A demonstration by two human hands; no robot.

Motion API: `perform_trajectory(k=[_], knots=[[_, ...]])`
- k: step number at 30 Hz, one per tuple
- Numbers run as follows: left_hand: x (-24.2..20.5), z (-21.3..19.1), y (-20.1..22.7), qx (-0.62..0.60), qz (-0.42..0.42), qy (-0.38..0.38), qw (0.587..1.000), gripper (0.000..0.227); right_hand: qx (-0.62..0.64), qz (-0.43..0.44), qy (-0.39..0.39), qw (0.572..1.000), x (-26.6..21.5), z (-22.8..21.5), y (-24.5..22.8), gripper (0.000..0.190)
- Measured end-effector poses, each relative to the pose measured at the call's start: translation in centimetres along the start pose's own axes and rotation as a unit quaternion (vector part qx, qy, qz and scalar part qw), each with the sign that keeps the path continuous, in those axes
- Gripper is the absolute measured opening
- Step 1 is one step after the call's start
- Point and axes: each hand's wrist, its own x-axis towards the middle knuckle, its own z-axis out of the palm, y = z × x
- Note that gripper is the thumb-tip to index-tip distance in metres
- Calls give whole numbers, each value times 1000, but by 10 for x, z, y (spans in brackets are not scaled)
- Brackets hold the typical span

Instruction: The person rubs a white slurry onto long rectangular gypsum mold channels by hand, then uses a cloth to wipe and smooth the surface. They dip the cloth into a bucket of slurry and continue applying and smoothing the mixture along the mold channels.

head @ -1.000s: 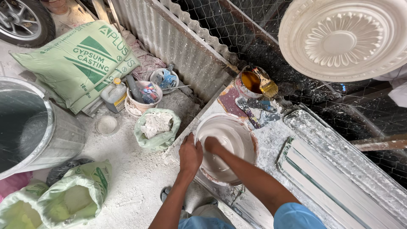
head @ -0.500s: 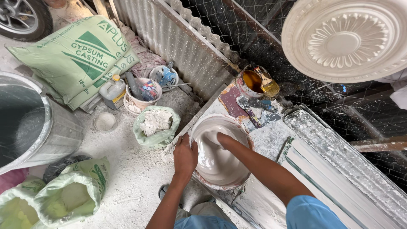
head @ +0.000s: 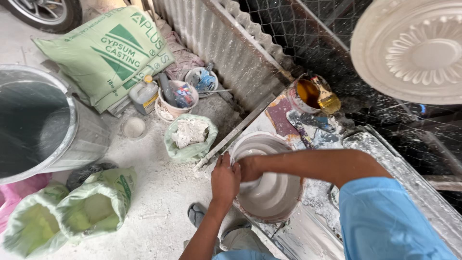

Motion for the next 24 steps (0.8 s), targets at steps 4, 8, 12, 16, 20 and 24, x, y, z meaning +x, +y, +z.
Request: perform_trajectory(k=[4,8,12,16,20,24], knots=[[1,-1,2,11,-25,-18,999,45,-79,-68,21,994,-13,16,72,21],[1,-2,1,32,-62,-55,996,44,-43,36,-96,994,-64,34,59,19],[-1,-2,-2,23,-19,-18,999,45,69,160,-129,976,-90,35,3,19],[-3,0,-5,10,-24,-4,1000,43,230,320,-61,917,-76,20,-76,18],[-2,5,-9,12,13,32,999,42,351,438,24,827,-18,0,-141,17],[0,10,-12,14,22,33,999,43,399,483,54,778,38,-19,-126,17]])
